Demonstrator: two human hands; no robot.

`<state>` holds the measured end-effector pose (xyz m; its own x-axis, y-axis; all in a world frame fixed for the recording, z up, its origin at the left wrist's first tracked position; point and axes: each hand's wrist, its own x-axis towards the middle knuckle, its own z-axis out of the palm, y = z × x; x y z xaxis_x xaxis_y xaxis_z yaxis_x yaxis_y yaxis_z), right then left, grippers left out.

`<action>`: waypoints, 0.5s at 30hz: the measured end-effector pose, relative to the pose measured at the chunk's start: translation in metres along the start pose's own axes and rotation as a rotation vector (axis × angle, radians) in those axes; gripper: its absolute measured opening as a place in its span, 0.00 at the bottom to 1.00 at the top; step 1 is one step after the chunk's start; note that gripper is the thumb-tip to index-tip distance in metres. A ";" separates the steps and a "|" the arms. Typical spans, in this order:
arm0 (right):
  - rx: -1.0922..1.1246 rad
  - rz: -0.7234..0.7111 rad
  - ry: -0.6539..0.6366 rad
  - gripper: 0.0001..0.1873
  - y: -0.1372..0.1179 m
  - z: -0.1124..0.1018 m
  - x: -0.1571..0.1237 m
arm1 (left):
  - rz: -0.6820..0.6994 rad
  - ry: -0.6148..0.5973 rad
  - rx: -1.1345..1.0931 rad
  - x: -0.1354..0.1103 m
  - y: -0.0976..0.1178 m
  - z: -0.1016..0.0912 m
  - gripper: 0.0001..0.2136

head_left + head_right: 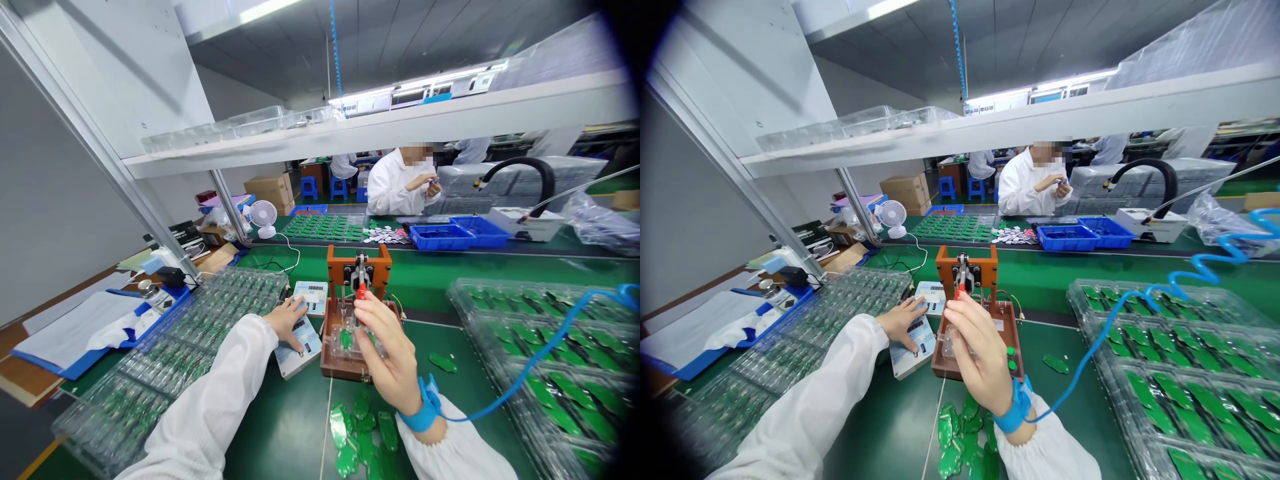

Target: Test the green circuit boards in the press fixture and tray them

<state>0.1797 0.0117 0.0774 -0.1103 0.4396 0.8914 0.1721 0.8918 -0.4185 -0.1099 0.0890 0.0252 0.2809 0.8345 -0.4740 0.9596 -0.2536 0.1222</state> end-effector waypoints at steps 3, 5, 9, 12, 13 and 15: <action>-0.018 0.005 0.004 0.33 0.000 0.000 0.000 | 0.007 -0.005 0.007 0.001 0.000 0.001 0.66; -0.026 0.007 0.013 0.32 0.000 0.001 0.000 | 0.011 -0.004 0.018 0.002 -0.001 0.002 0.66; -0.026 0.006 0.029 0.31 -0.001 0.002 0.000 | 0.017 -0.002 0.030 0.008 -0.001 0.003 0.68; -0.026 0.008 0.035 0.30 -0.003 0.001 0.002 | -0.012 0.010 0.060 0.006 0.006 -0.001 0.67; -0.030 0.008 0.039 0.29 -0.004 0.001 0.002 | -0.040 0.021 0.078 0.002 0.011 -0.002 0.66; -0.047 0.008 0.044 0.27 -0.005 0.001 0.004 | -0.089 0.078 0.092 -0.010 0.023 0.000 0.61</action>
<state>0.1777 0.0088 0.0826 -0.0661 0.4408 0.8952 0.2189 0.8817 -0.4180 -0.0903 0.0750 0.0330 0.1989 0.8903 -0.4097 0.9760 -0.2179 0.0004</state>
